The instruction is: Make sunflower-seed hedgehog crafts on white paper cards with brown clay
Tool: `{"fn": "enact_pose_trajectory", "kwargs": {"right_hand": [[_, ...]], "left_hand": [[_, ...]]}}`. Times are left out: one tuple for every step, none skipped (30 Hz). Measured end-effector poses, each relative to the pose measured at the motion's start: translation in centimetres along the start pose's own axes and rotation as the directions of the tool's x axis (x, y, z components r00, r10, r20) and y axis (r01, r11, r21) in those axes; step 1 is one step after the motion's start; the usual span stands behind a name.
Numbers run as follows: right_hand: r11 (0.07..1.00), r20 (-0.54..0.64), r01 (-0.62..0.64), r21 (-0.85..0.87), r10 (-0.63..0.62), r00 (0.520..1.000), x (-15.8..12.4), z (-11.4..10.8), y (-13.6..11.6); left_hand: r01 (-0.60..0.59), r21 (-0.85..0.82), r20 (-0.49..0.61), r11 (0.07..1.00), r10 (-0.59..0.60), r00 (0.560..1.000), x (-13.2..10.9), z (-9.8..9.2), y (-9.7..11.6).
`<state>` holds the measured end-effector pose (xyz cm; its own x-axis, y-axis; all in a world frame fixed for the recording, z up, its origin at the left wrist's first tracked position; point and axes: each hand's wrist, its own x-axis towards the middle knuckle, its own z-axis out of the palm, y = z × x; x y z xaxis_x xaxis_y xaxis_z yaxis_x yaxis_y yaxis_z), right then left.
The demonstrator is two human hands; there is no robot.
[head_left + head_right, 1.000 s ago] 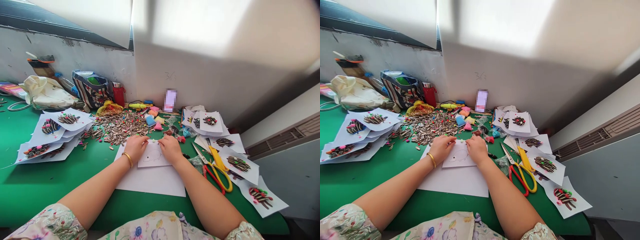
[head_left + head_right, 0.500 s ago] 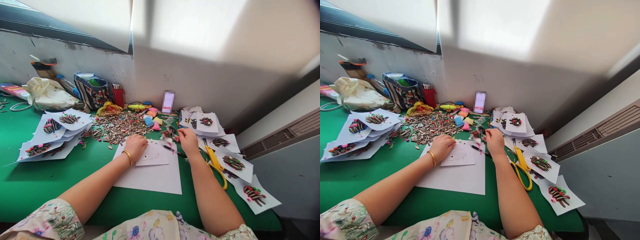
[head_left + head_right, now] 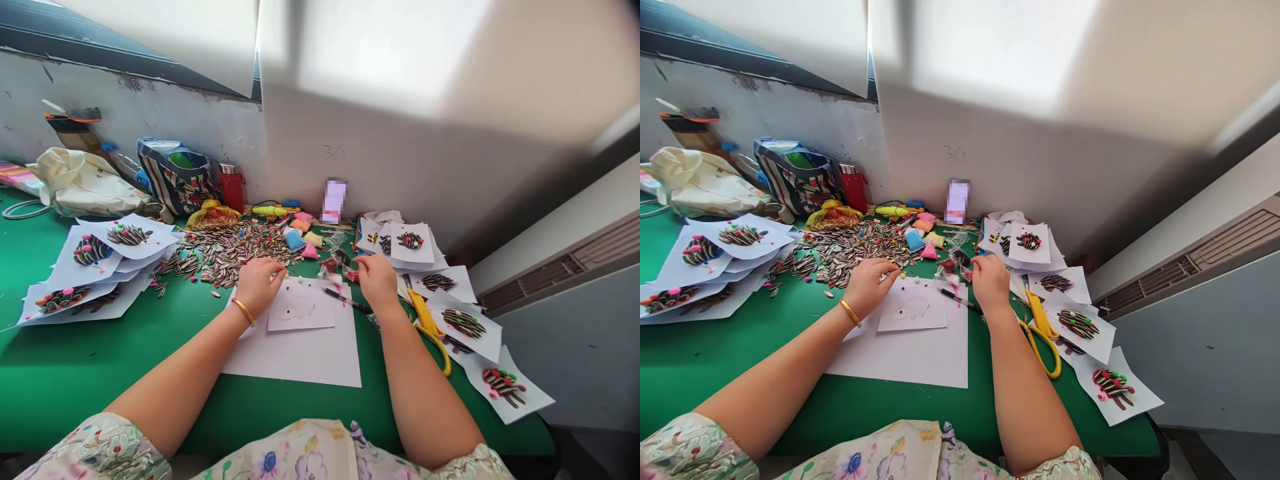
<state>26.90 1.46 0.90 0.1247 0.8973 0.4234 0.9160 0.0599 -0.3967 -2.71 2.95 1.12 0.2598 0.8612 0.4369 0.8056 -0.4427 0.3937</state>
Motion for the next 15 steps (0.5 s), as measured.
{"fn": "enact_pose_trajectory", "kwargs": {"right_hand": [[1.0,0.01,-0.023,-0.012,0.023,1.0,0.1,-0.1,0.4],[0.999,0.039,-0.034,-0.031,0.035,0.999,0.1,-0.1,0.7],[0.998,0.083,-0.034,-0.055,0.039,0.996,0.0,-0.1,0.9],[0.997,0.133,-0.026,-0.079,0.036,0.99,-0.1,0.1,1.0],[0.995,0.181,-0.012,-0.1,0.03,0.983,-0.3,0.3,1.0],[0.993,0.219,-0.003,-0.12,0.03,0.975,-0.4,0.4,0.9],[0.99,0.243,0.0,-0.139,0.034,0.969,-0.5,0.5,0.8],[0.988,0.249,-0.002,-0.156,0.042,0.968,-0.6,0.6,0.6],[0.986,0.235,-0.01,-0.169,0.05,0.971,-0.6,0.5,0.3],[0.985,0.211,-0.014,-0.171,0.05,0.976,-0.6,0.4,-0.1],[0.988,0.177,-0.008,-0.157,0.036,0.984,-0.6,0.2,-0.6],[0.992,0.142,0.009,-0.125,0.009,0.99,-0.7,0.0,-1.1],[0.996,0.113,0.042,-0.074,-0.034,0.993,-0.8,-0.2,-1.8],[0.996,0.085,0.088,-0.006,-0.087,0.993,-1.1,-0.4,-2.6],[0.988,0.071,0.139,0.065,-0.143,0.987,-1.5,-0.4,-3.5]], "left_hand": [[0.005,-0.014,-0.004,1.0,-0.005,1.0,-0.1,0.1,-0.4],[0.005,-0.028,-0.005,1.0,-0.005,1.0,-0.3,0.2,-0.7],[0.001,-0.044,-0.005,0.999,-0.001,1.0,-0.4,0.2,-1.0],[-0.007,-0.059,-0.006,0.998,0.006,1.0,-0.4,0.3,-1.2],[-0.016,-0.075,-0.009,0.997,0.015,1.0,-0.5,0.3,-1.4],[-0.026,-0.091,-0.015,0.996,0.025,1.0,-0.5,0.3,-1.4],[-0.035,-0.107,-0.024,0.994,0.033,0.999,-0.5,0.2,-1.4],[-0.044,-0.123,-0.036,0.991,0.04,0.999,-0.6,0.2,-1.4],[-0.055,-0.139,-0.05,0.989,0.048,0.998,-0.6,0.1,-1.2],[-0.065,-0.158,-0.066,0.985,0.055,0.996,-0.7,0.0,-1.0],[-0.079,-0.177,-0.084,0.981,0.065,0.994,-0.8,-0.1,-0.7],[-0.102,-0.197,-0.098,0.975,0.084,0.992,-1.0,-0.2,-0.4],[-0.124,-0.218,-0.113,0.968,0.101,0.988,-1.1,-0.3,0.0],[-0.146,-0.243,-0.131,0.959,0.116,0.984,-1.4,-0.4,0.4],[-0.167,-0.277,-0.15,0.946,0.13,0.98,-1.6,-0.4,0.8]]}}
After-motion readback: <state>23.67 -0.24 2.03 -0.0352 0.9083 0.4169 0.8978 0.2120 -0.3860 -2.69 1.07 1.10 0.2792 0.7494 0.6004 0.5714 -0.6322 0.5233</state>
